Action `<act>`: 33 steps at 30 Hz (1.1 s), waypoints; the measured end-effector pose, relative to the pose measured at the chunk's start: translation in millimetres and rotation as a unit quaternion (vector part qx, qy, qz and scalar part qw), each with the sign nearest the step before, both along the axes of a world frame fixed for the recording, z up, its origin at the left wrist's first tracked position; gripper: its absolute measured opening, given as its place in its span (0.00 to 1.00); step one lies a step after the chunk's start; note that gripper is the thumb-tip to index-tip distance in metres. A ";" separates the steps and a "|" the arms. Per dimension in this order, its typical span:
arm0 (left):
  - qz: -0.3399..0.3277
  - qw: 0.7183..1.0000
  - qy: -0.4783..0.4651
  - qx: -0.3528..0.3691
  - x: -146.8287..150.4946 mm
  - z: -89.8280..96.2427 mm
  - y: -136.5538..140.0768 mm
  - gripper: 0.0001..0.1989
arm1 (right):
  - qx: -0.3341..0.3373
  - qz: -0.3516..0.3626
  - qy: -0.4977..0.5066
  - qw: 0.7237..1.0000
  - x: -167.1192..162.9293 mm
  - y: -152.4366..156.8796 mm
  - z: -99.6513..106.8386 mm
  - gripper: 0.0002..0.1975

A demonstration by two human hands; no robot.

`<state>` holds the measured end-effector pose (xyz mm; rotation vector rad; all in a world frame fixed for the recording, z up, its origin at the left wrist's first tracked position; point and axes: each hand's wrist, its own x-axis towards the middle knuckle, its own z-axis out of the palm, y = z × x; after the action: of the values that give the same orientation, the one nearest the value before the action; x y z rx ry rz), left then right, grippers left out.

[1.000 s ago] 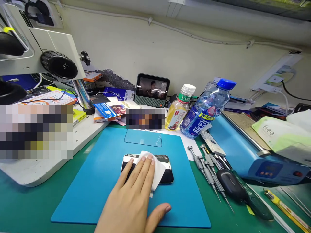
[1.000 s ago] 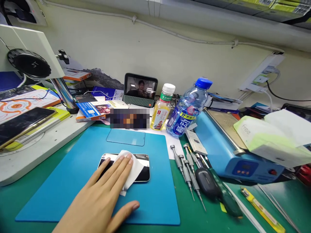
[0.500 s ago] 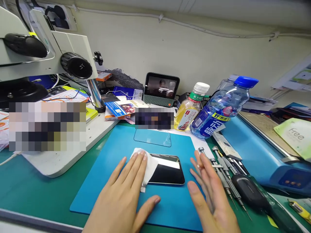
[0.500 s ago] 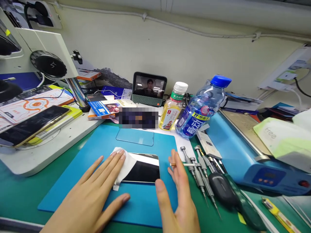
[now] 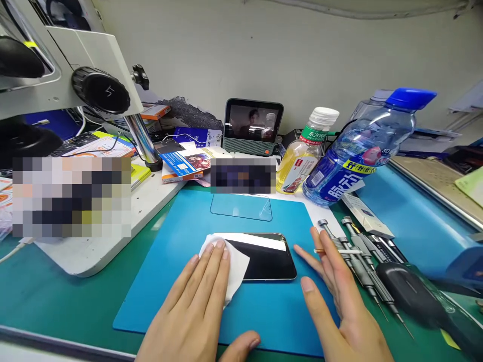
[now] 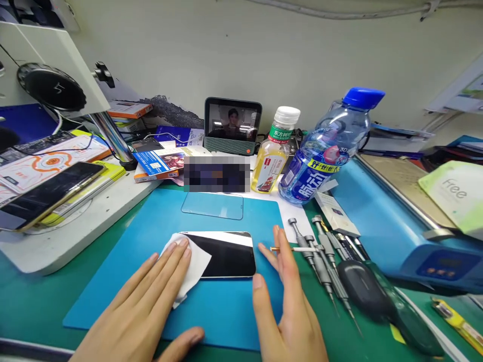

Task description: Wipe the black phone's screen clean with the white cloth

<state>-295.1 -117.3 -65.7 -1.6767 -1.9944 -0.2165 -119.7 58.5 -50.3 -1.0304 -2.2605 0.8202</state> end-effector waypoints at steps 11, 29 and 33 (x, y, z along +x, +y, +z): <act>0.038 0.999 -0.035 0.008 -1.4 7.9 13.8 0.30 | -0.059 0.024 0.014 0.998 11.2 4.3 -9.4 0.29; 0.038 0.999 0.000 0.025 10.8 -1.3 17.7 0.41 | -0.135 0.015 0.065 0.989 6.3 2.0 -7.3 0.31; 0.016 0.999 0.019 0.048 21.3 -19.0 -0.5 0.52 | -0.128 0.018 0.048 0.990 7.3 2.8 -6.9 0.31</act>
<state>-273.9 -117.8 -84.7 -1.5762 -1.9500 -0.2617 -112.4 61.3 -57.2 -1.0405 -2.1370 1.1730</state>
